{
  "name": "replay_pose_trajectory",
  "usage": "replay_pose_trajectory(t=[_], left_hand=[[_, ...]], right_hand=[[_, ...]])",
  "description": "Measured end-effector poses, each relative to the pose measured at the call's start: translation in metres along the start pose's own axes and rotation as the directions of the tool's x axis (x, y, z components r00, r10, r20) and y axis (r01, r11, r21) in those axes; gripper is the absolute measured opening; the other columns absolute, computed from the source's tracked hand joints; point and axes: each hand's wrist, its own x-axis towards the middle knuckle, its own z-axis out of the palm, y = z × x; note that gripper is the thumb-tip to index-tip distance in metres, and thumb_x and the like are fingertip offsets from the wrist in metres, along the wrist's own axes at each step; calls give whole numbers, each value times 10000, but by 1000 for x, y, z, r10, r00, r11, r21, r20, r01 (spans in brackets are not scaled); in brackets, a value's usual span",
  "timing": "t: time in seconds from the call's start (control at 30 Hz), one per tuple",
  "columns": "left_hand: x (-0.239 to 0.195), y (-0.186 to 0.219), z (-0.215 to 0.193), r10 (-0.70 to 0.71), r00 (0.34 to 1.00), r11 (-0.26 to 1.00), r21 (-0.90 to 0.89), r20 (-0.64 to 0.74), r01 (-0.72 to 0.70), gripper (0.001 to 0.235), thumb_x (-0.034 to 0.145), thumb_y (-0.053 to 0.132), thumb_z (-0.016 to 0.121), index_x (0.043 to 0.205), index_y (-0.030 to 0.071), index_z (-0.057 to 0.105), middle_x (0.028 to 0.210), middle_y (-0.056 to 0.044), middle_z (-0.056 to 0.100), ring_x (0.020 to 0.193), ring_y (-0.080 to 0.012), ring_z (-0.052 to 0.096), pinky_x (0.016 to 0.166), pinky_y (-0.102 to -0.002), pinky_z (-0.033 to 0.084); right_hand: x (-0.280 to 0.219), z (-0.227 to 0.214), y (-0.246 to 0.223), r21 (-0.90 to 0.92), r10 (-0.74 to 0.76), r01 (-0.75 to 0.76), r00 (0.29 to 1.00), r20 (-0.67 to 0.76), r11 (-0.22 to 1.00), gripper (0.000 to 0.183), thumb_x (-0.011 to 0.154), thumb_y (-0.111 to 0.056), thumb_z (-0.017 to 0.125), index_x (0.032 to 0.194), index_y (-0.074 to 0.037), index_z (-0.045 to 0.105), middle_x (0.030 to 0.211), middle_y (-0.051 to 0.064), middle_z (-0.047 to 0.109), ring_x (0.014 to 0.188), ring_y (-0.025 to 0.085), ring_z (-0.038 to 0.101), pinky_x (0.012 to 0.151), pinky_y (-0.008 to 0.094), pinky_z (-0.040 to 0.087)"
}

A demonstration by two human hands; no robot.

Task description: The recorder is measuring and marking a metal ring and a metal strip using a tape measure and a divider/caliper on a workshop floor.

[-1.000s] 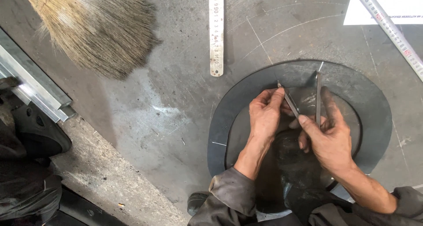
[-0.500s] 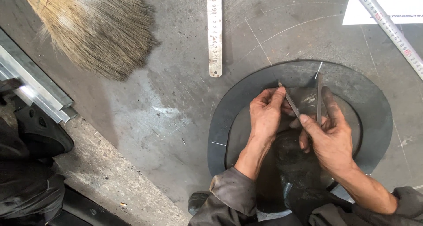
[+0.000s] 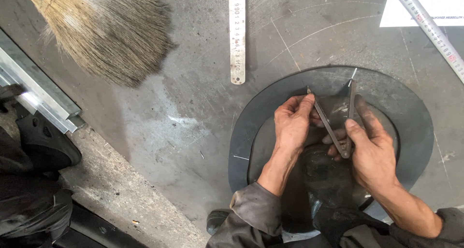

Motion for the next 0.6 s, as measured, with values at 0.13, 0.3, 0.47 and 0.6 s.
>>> replay_pose_trajectory(t=[0.13,0.3,0.47,0.6], left_hand=[[3,1,0,0,1000,1000,7,-3,0,267,1031,203,644,1050,-58,695,796,-67,684,665,-132,637,607,-280,545],[-2,19,4,-25,999,998,52,-24,26,254,1018,208,652,1040,-40,705,773,-54,681,654,-116,628,600,-269,538],[1,22,5,-34,999,998,53,-31,35,255,1015,214,657,1024,-35,710,762,-55,676,641,-116,618,591,-273,529],[6,20,4,-20,1000,1000,14,-23,21,251,1017,212,662,1014,-34,708,774,-53,679,649,-114,616,598,-275,525]], right_hand=[[1,2,-5,-28,28,-28,1000,-12,999,684,1081,-125,484,1719,-76,244,865,197,688,638,207,645,505,303,489],[0,7,-16,24,4,-4,1000,15,1000,660,1051,-96,485,1656,-24,231,1076,202,692,781,242,704,488,325,523],[1,8,-21,72,32,-33,999,23,997,642,1051,-93,489,1636,-21,235,1042,218,678,790,253,710,486,342,538],[3,8,-22,98,51,-54,998,36,994,640,1058,-96,489,1634,-33,217,995,222,672,787,252,707,493,354,545]])
